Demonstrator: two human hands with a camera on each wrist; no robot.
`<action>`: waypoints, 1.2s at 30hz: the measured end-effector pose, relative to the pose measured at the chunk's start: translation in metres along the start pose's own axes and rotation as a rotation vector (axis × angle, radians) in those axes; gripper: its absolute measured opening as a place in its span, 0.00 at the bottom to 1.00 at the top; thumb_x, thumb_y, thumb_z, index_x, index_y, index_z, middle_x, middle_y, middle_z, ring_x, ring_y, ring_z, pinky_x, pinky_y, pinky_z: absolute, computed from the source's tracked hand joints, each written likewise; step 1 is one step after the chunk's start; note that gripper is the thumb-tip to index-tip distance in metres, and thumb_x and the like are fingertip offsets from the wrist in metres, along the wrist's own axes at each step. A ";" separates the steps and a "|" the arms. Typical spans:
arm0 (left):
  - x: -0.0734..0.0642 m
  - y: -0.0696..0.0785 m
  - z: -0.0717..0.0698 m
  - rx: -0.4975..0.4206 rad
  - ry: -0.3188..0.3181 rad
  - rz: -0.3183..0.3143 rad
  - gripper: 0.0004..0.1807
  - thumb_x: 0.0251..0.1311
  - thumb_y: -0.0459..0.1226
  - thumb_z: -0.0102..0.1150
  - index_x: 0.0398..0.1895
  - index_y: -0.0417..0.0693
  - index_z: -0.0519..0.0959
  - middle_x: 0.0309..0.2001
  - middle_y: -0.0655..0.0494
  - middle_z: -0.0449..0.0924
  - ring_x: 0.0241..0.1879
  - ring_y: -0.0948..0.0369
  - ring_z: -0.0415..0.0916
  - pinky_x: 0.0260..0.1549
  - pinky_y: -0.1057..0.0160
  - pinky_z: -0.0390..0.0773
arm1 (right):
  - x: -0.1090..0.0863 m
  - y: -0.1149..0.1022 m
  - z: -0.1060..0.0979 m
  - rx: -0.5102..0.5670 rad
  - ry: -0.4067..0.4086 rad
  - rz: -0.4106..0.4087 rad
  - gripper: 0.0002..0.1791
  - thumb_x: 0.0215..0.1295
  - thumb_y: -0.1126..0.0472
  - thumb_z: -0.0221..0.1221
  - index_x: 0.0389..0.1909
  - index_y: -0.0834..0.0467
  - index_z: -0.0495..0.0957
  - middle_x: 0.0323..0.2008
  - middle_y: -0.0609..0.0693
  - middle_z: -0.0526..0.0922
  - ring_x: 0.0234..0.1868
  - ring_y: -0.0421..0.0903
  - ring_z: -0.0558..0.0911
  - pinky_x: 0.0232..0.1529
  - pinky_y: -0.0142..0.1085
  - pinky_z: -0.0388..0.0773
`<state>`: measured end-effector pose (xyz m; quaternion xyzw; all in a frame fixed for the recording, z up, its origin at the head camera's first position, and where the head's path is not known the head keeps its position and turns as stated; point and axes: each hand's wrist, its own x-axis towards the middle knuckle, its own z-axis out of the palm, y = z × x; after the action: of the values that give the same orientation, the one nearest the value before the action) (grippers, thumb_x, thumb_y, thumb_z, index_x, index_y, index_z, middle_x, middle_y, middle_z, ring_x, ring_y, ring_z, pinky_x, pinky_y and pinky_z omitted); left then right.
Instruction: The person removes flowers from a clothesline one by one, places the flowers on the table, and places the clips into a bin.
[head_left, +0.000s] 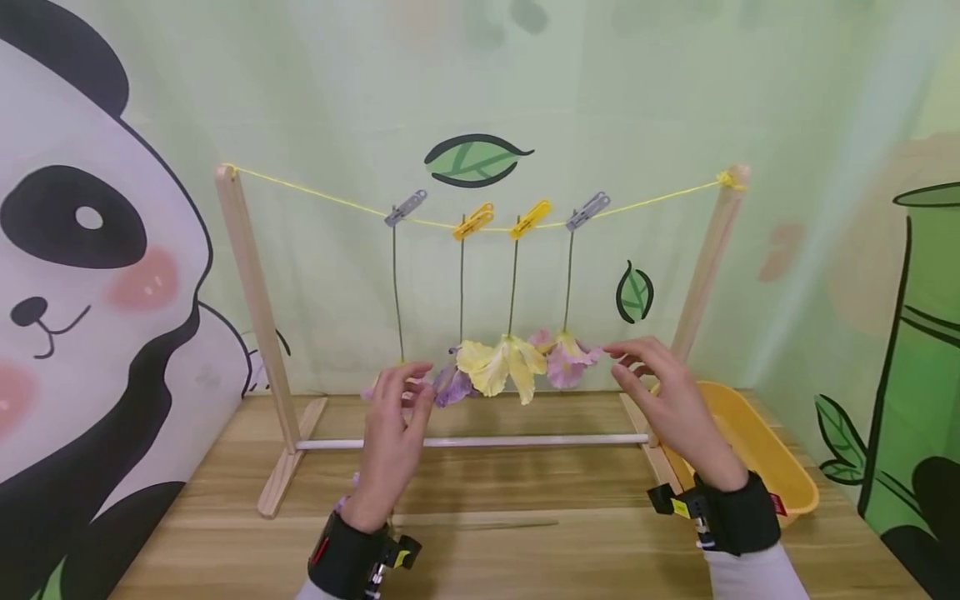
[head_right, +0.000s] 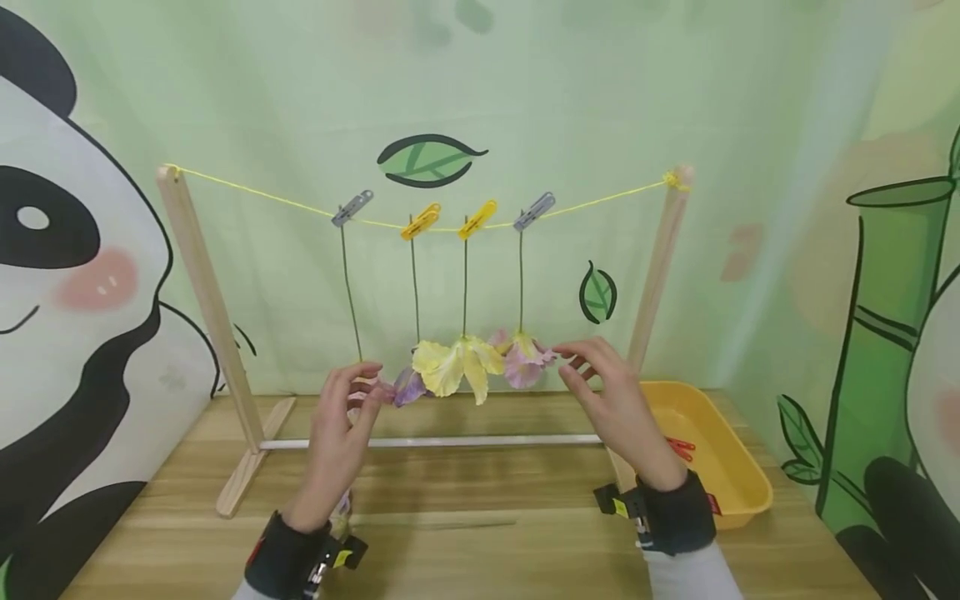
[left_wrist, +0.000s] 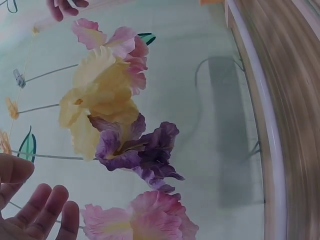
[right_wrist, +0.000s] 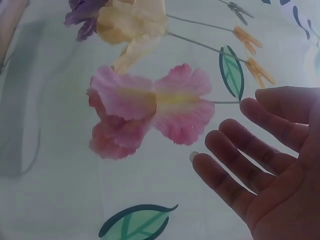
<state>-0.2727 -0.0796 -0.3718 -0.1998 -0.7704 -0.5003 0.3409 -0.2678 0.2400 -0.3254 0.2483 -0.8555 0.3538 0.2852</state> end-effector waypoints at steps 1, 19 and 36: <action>-0.001 -0.005 0.001 0.002 -0.005 0.000 0.15 0.66 0.28 0.53 0.55 0.40 0.73 0.44 0.46 0.73 0.42 0.53 0.73 0.39 0.53 0.76 | 0.001 0.000 0.001 0.003 -0.001 -0.003 0.15 0.68 0.68 0.55 0.54 0.61 0.75 0.47 0.57 0.78 0.44 0.43 0.73 0.42 0.34 0.74; 0.027 -0.025 -0.005 0.082 -0.051 -0.015 0.13 0.69 0.35 0.52 0.55 0.49 0.74 0.53 0.48 0.63 0.50 0.53 0.67 0.40 0.52 0.71 | 0.069 -0.033 -0.002 -0.105 0.128 -0.252 0.12 0.68 0.69 0.55 0.51 0.60 0.77 0.49 0.58 0.74 0.52 0.57 0.66 0.50 0.54 0.62; 0.072 -0.023 -0.014 0.123 0.094 0.036 0.27 0.66 0.33 0.54 0.66 0.58 0.64 0.54 0.41 0.62 0.52 0.49 0.66 0.45 0.48 0.71 | 0.156 -0.098 0.007 -0.276 -0.133 -0.334 0.26 0.72 0.52 0.52 0.65 0.60 0.64 0.61 0.57 0.68 0.65 0.54 0.60 0.65 0.51 0.55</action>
<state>-0.3329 -0.1048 -0.3303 -0.1687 -0.7792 -0.4546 0.3972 -0.3201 0.1391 -0.1806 0.3679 -0.8597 0.1640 0.3142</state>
